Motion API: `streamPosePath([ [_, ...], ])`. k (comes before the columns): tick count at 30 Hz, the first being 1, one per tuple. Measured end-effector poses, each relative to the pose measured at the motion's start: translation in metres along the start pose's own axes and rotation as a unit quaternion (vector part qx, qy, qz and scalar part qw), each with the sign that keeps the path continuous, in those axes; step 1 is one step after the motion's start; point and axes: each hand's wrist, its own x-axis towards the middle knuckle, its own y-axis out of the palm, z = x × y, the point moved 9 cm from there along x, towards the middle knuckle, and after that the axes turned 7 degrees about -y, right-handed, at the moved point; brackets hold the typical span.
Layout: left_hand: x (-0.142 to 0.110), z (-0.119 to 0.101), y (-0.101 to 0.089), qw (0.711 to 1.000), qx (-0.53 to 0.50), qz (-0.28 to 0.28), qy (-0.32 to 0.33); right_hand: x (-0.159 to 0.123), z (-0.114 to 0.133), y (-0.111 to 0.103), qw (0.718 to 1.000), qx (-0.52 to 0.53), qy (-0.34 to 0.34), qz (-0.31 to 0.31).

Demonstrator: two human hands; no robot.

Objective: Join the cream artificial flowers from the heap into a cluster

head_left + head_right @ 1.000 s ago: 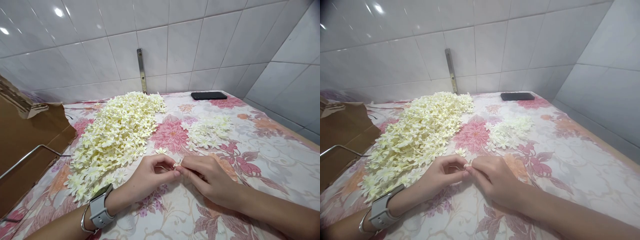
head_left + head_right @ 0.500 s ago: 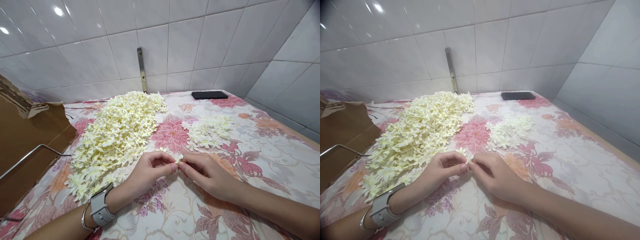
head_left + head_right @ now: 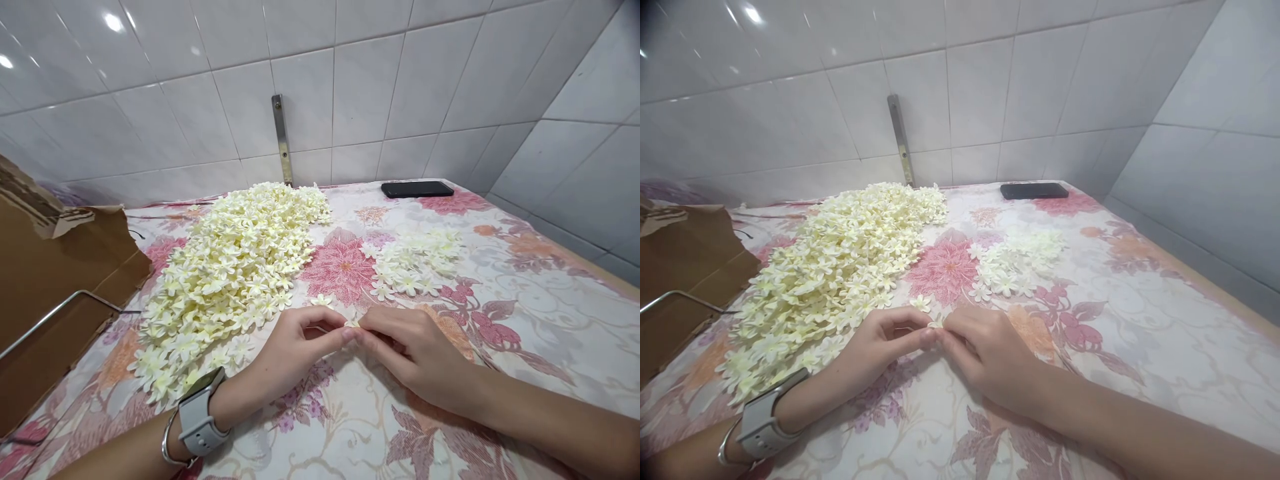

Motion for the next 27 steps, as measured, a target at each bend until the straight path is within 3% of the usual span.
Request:
streamPosePath([
  [6,0.001,0.002,-0.002,1.0,-0.014,-0.006,-0.015,0.001,0.0,-0.006,0.999,0.009,0.007,-0.031],
  [10,0.003,0.002,-0.005,0.998,-0.059,-0.014,-0.016,-0.004,-0.009,-0.016,0.994,0.026,0.038,-0.101],
  [13,0.003,0.003,-0.005,0.996,-0.088,-0.016,-0.022,-0.007,-0.009,-0.022,0.989,0.038,0.021,-0.144],
  [17,0.003,0.004,0.001,0.991,-0.128,0.026,-0.026,-0.006,-0.001,-0.022,0.99,0.04,-0.027,-0.136],
  [27,0.003,0.006,0.004,0.991,-0.118,0.042,-0.05,-0.007,0.011,-0.027,0.984,-0.025,-0.082,-0.159],
])
